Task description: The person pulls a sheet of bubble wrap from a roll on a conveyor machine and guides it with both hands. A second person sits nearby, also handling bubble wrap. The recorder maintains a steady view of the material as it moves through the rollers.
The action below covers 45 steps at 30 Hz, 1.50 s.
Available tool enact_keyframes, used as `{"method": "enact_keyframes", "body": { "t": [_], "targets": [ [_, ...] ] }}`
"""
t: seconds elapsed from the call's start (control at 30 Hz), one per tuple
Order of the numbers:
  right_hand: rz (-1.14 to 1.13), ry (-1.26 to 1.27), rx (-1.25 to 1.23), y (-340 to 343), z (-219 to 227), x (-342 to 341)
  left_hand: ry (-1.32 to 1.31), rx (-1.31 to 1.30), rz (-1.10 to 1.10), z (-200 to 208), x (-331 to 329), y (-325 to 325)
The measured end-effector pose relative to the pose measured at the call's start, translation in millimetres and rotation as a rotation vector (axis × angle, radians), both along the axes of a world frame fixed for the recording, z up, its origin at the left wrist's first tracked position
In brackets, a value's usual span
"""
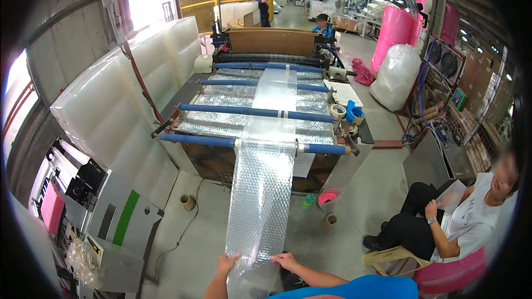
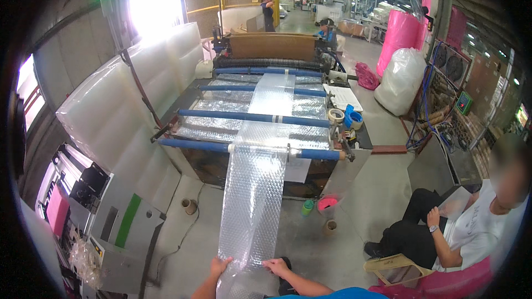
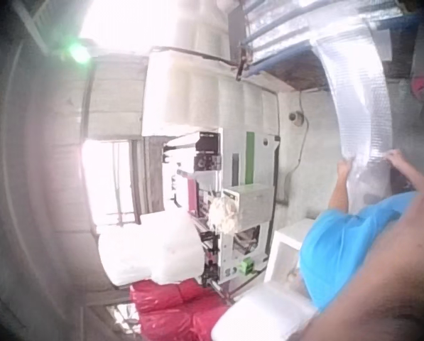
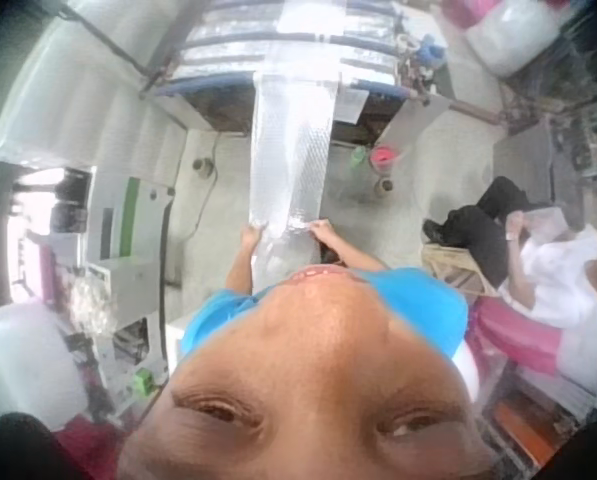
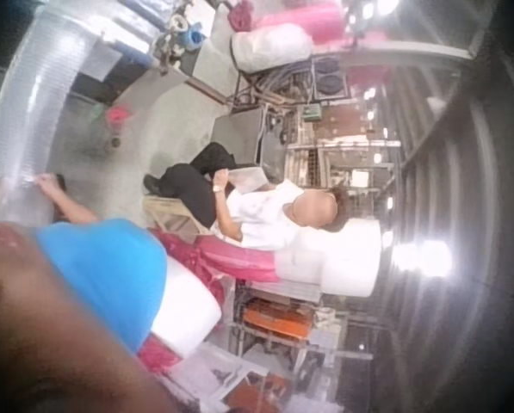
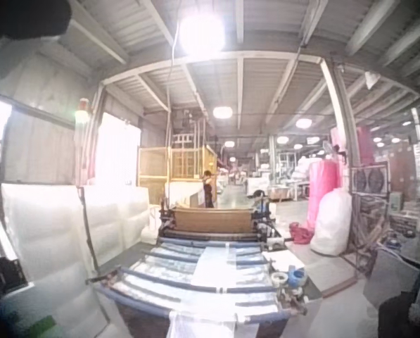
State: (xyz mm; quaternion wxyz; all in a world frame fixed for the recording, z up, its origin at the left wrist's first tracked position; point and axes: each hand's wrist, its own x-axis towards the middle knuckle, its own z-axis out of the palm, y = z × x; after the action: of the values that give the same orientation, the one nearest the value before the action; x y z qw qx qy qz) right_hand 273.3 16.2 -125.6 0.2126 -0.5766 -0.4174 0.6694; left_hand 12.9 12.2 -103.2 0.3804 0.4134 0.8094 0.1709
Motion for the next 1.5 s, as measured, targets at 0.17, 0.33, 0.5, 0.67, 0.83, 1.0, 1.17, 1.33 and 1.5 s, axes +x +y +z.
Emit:
{"method": "enact_keyframes", "body": {
  "t": [0.17,0.33,0.5,0.67,0.83,1.0,1.17,1.33,1.5],
  "targets": [
    [-0.086,-0.012,0.06,60,13,9,0.002,0.019,0.032,31,22,57],
    [-0.075,-0.058,0.238,121,30,23,-0.087,0.212,0.065,10,35,116],
    [-0.203,-0.067,0.249,165,54,24,-0.173,0.422,0.094,25,44,165],
    [-0.295,0.083,0.293,183,80,19,-0.209,0.331,0.051,54,27,197],
    [-0.542,0.266,0.344,147,122,-17,-0.597,0.025,0.063,42,-9,168],
    [-0.543,0.124,0.45,76,114,-37,-0.562,0.092,-0.227,76,-4,112],
    [-0.333,-0.763,1.035,40,98,-38,-0.112,0.095,-0.169,79,-3,87],
    [-0.311,0.001,0.467,14,122,-72,-0.434,-0.041,-0.125,122,-2,56],
    [-0.271,0.652,-0.236,27,115,-93,-0.631,0.061,-0.175,126,-1,17]
  ]
}}
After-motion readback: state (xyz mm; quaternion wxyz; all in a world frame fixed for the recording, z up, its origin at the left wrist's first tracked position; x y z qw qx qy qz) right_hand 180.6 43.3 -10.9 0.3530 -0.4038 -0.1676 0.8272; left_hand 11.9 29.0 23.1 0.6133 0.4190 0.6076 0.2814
